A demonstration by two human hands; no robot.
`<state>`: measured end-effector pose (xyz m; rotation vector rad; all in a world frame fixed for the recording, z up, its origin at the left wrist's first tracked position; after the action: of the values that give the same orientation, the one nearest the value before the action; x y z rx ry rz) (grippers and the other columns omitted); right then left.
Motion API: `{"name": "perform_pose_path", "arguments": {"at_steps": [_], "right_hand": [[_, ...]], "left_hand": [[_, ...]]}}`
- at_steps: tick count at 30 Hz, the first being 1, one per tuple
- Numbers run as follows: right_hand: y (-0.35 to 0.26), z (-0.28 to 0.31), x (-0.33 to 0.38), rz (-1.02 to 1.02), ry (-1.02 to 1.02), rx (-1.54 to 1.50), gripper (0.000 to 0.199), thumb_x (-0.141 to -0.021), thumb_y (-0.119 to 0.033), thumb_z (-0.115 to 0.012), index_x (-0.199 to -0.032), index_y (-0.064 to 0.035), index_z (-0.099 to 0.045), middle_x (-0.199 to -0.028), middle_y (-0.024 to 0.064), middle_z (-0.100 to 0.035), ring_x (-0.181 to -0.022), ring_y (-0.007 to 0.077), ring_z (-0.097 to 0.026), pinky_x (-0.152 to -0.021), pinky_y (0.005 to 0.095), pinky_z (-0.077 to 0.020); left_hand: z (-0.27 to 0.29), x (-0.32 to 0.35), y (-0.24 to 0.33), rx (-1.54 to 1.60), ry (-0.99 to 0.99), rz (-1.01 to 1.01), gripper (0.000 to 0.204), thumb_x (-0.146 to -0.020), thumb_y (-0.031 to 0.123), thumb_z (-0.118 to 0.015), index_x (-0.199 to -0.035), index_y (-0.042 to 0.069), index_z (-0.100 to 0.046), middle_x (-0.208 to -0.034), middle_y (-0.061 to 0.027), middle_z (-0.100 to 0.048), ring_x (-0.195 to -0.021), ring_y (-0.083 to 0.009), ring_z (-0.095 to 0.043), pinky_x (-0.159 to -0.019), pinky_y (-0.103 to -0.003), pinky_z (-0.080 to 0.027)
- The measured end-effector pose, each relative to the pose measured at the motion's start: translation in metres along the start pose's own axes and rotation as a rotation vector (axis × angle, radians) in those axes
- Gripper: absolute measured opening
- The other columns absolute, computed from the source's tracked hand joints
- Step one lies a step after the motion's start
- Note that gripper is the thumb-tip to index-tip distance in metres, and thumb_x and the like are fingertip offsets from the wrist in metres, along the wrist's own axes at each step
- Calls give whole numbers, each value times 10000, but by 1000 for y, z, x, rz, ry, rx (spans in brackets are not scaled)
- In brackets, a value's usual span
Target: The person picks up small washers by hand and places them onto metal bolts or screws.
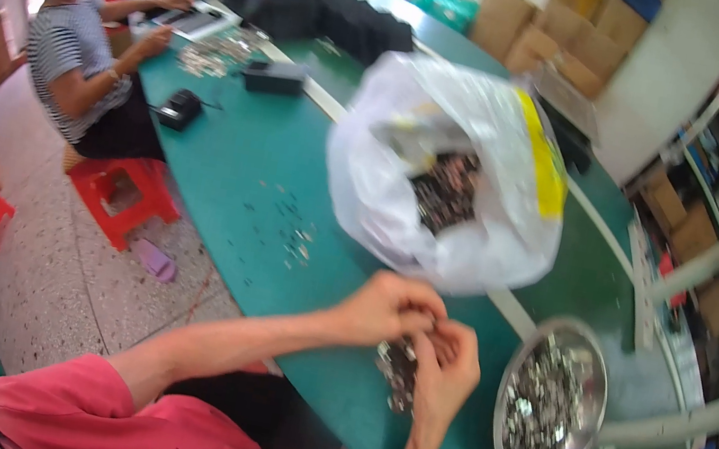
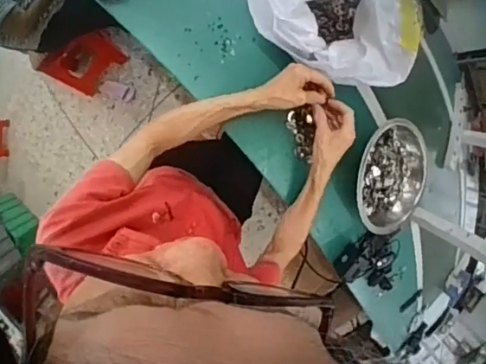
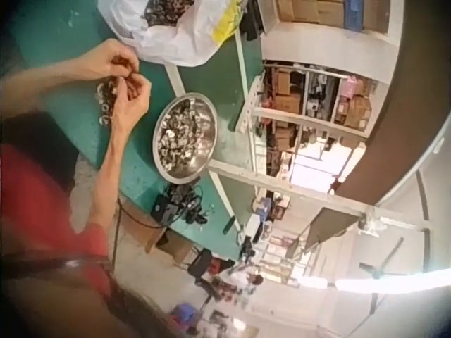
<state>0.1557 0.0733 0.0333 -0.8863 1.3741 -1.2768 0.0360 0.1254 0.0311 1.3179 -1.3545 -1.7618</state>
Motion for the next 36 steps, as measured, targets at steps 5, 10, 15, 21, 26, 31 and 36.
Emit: {"name": "perform_pose_path", "arguments": {"at_steps": [5, 10, 15, 21, 26, 31, 36], "right_hand": [[8, 4, -7, -110, -20, -90, 200, -820, 28, -646, -1007, 31, -576, -893, 92, -649, -775, 112, -622, -693, 222, -505], [10, 2, -4, -159, -126, -188, 214, -852, -5, -635, -1054, 27, -572, -926, 90, -666, -751, 103, -625, -656, 205, -503], [10, 6, -1, -184, -95, -191, 196, -850, -25, -637, -1039, 18, -601, -888, 76, -669, -714, 86, -615, -632, 196, -496], [18, 18, -2, -274, -50, -368, 195, -846, -43, -629, -1036, 3, -614, -843, 60, -657, -708, 94, -613, -631, 197, -501], [23, 17, 1, -391, -64, -599, 218, -853, -36, -602, -1068, 0, -587, -889, 74, -641, -759, 130, -626, -713, 247, -541], [26, 11, 1, -428, -103, -699, 219, -874, -44, -566, -1086, 12, -572, -891, 92, -624, -756, 147, -628, -684, 242, -551], [28, 3, 5, -438, -125, -728, 208, -912, -87, -545, -1090, 19, -567, -902, 95, -618, -758, 156, -629, -697, 257, -559]], "left_hand": [[-4, -5, -16, 356, -51, 184, 128, -800, -4, -597, -913, -38, -648, -755, -14, -628, -669, -56, -580, -594, -188, -464], [-7, -4, -11, 330, -65, 199, 129, -819, -24, -590, -938, -49, -635, -779, -36, -635, -692, -62, -596, -616, -197, -487], [-3, -1, -8, 228, -30, 244, 136, -826, 7, -614, -944, -56, -642, -791, -33, -643, -727, -68, -601, -632, -216, -483], [12, -1, 5, -611, -48, -70, 144, -729, 3, -668, -873, 9, -678, -750, -84, -637, -685, -194, -624, -627, -301, -469], [12, 0, -2, -782, -137, 43, 116, -690, 39, -677, -803, 11, -674, -756, -136, -615, -718, -295, -604, -651, -389, -461], [11, 0, -3, -818, -186, 96, 113, -707, 47, -674, -811, 2, -674, -780, -131, -643, -757, -272, -631, -680, -380, -481], [10, -1, 10, -99, 4, 91, 116, -766, -15, -645, -876, -14, -683, -791, -84, -673, -725, -121, -617, -686, -263, -488]]}}
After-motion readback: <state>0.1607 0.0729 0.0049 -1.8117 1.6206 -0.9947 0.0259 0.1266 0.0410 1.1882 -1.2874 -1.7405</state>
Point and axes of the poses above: each hand's wrist, its own x-axis away from the middle knuckle, its own z-axis out of the back of the hand, y = z × x, the point moved 8 cm from there along -x, towards the middle knuckle
